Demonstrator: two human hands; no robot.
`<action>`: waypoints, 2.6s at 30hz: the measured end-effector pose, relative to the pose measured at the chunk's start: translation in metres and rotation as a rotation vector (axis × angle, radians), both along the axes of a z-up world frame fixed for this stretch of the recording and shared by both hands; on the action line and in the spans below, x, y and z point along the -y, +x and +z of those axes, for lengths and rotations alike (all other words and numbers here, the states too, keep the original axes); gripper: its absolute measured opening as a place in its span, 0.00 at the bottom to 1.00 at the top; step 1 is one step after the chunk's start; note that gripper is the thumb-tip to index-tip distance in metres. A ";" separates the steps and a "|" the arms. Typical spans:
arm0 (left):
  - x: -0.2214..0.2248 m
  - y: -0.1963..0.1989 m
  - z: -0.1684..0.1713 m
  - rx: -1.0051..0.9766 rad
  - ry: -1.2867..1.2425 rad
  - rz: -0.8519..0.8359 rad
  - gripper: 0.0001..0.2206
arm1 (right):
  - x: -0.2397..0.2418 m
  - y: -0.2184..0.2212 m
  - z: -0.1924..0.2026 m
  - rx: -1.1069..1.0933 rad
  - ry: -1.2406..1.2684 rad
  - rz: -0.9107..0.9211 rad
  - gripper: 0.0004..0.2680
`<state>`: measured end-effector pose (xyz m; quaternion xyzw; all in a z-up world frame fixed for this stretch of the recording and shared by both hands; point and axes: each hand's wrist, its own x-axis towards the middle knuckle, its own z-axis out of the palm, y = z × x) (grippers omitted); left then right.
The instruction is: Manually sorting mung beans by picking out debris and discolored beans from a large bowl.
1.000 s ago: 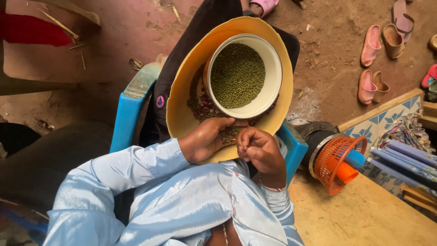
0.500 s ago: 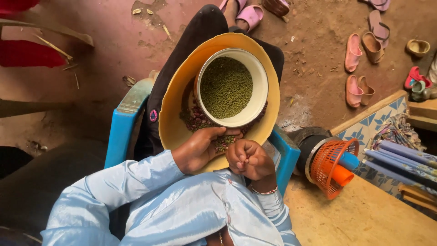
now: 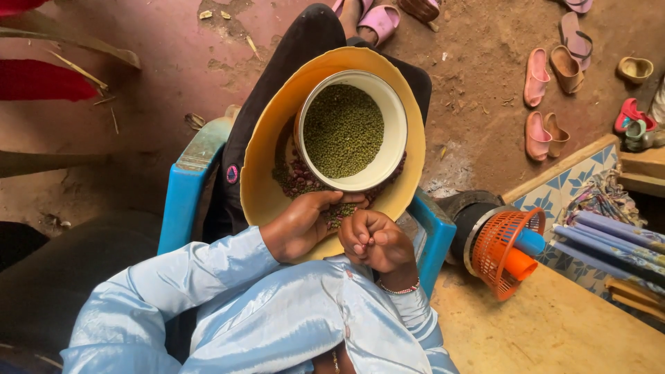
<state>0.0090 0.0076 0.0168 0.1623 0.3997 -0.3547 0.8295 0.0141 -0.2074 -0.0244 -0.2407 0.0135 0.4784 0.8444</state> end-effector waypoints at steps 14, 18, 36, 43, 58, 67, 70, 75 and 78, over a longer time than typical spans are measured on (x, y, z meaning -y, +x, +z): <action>-0.006 0.006 0.020 -0.007 0.003 -0.020 0.24 | 0.003 0.000 -0.006 -0.005 0.008 0.022 0.12; -0.006 0.007 0.025 -0.004 0.006 -0.031 0.24 | 0.002 0.000 -0.006 0.005 0.006 0.015 0.11; 0.000 0.001 0.000 -0.003 0.002 0.058 0.19 | 0.021 0.034 0.029 0.220 -0.533 -0.195 0.10; 0.004 -0.003 -0.014 -0.024 -0.026 0.134 0.15 | -0.047 0.116 0.092 1.251 -1.338 0.337 0.05; 0.002 -0.004 -0.007 0.051 -0.006 0.067 0.19 | -0.074 0.146 0.018 1.429 -1.365 0.755 0.07; -0.001 -0.003 -0.004 0.080 0.004 0.048 0.20 | -0.058 0.138 0.022 0.723 -0.807 0.276 0.07; -0.001 0.000 0.005 0.044 -0.001 0.078 0.19 | -0.036 0.140 0.006 0.309 -0.401 0.043 0.11; 0.001 -0.001 0.002 0.008 0.010 0.093 0.19 | -0.016 0.134 0.008 0.119 -0.063 -0.071 0.28; -0.003 0.005 0.013 -0.029 0.015 0.138 0.20 | -0.013 0.125 0.031 0.117 -0.073 -0.114 0.31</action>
